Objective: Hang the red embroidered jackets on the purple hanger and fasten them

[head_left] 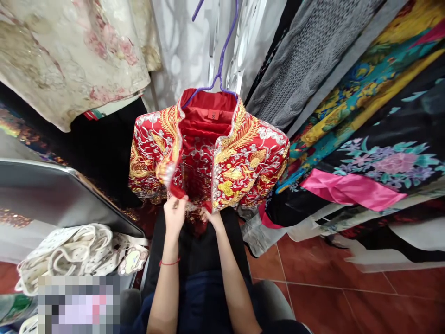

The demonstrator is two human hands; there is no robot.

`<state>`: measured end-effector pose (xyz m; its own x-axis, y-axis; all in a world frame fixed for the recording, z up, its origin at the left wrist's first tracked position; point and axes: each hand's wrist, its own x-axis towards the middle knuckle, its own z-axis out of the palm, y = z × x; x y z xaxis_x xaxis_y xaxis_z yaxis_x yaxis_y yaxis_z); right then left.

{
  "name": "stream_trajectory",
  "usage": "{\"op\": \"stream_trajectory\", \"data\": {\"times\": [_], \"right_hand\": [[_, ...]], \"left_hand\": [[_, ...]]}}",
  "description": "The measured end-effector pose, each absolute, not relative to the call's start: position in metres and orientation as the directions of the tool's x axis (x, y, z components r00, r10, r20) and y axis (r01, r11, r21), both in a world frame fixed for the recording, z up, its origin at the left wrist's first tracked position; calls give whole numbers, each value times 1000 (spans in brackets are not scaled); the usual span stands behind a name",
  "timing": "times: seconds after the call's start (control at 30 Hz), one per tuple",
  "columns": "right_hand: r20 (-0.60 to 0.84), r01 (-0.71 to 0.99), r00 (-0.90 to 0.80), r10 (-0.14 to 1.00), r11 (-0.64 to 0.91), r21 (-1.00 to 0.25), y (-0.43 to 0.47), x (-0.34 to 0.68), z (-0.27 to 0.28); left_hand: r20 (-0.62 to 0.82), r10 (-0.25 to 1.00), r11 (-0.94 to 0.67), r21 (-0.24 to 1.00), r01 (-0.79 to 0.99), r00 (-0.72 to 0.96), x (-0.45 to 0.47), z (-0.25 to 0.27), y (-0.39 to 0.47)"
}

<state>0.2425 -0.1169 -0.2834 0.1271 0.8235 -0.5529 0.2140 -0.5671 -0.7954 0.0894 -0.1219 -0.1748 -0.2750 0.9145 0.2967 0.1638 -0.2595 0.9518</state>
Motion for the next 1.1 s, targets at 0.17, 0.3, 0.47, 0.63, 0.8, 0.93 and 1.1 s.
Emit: {"op": "stream_trajectory", "data": {"times": [0.17, 0.3, 0.47, 0.63, 0.8, 0.93, 1.1], "right_hand": [[-560, 347, 136, 817, -569, -746, -117, 245, -280], [-432, 450, 50, 900, -407, -795, -123, 243, -245], [96, 516, -90, 991, 129, -847, -144, 249, -152], [823, 865, 142, 551, 335, -373, -134, 275, -47], [865, 975, 133, 484, 93, -202, -81, 299, -16], [856, 972, 124, 503, 113, -207, -53, 307, -31], [876, 966, 76, 477, 184, -184, -49, 317, -34]], "left_hand": [[210, 914, -187, 977, 99, -346, 58, -155, -126], [146, 948, -34, 931, 363, -284, 51, -153, -132], [75, 925, 102, 896, 433, -373, 54, -145, -134], [107, 938, -93, 994, 59, -329, 59, -129, -122], [353, 861, -341, 935, 98, -367, 65, -112, -79], [552, 761, -528, 832, 171, -340, 58, -84, -31], [667, 697, -524, 725, 447, -264, 44, -42, 19]]}}
